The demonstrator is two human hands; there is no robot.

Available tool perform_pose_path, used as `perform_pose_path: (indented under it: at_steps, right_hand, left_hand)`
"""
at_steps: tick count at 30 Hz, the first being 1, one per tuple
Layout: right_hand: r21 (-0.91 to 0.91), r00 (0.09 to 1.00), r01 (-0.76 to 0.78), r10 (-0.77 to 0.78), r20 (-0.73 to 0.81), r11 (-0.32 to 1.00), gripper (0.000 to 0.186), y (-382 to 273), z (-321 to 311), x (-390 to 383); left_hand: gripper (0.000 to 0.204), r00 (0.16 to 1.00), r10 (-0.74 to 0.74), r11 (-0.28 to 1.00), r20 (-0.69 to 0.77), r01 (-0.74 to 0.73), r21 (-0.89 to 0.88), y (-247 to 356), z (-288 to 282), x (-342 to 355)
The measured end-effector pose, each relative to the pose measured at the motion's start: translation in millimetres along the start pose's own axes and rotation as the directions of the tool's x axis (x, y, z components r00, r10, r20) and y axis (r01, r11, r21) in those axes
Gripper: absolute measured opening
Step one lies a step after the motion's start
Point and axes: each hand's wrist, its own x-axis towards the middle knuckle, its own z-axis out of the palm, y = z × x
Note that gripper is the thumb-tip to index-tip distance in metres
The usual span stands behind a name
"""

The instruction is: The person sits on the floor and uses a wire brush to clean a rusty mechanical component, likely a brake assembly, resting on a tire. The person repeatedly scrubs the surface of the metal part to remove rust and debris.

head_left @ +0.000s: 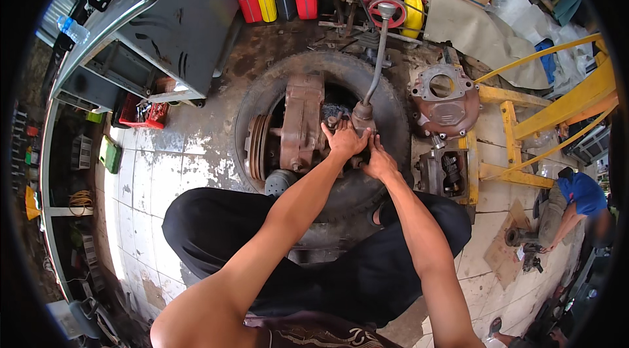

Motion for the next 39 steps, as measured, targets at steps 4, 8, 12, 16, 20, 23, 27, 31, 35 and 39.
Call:
perform_pose_path:
  at_steps: [4,8,12,16,20,23,27,31,35,39]
  right_hand:
    - [-0.02,1.0,-0.025,0.025,0.013,0.999,0.108,16,4,-3]
    - [0.024,1.0,0.006,-0.006,0.014,1.0,0.106,6,0,-2]
    - [-0.018,1.0,-0.018,0.018,0.002,1.0,0.105,29,7,-2]
    - [0.01,1.0,0.011,-0.011,0.001,1.0,0.107,16,12,10]
    - [0.076,1.0,0.012,-0.013,0.012,0.997,0.107,7,-5,-4]
    - [-0.101,0.992,0.037,-0.049,-0.116,0.994,0.108,44,27,16]
    - [0.083,1.0,0.027,-0.027,-0.001,0.996,0.106,0,9,-3]
    - [-0.021,0.999,0.0,-0.001,-0.051,1.0,0.109,41,23,10]
    - [0.092,0.999,0.03,-0.029,-0.014,0.995,0.109,2,4,6]
    - [-0.029,1.0,-0.02,0.02,0.002,0.999,0.11,26,11,4]
  left_hand:
    - [0.101,0.997,0.075,0.997,-0.036,-0.075,0.005,6,16,-36]
    - [0.102,0.999,-0.01,0.999,-0.045,0.008,-0.038,7,-1,-6]
    - [0.102,0.996,0.056,0.994,-0.068,-0.062,-0.089,20,13,-42]
    - [0.104,0.995,-0.013,0.999,-0.098,0.01,-0.033,10,10,-19]
    - [0.104,1.0,-0.011,0.999,-0.004,0.011,-0.036,3,13,-19]
    - [0.102,0.997,0.075,0.997,-0.034,-0.075,-0.013,21,20,-37]
    - [0.102,0.999,-0.033,0.999,-0.028,0.033,0.003,3,0,-11]
    - [0.103,0.989,0.126,0.991,-0.077,-0.129,-0.045,17,20,-43]
    - [0.104,0.999,-0.032,0.999,-0.021,0.032,0.0,7,-5,-8]
    - [0.103,0.988,0.051,0.994,-0.149,-0.065,-0.088,21,17,-32]
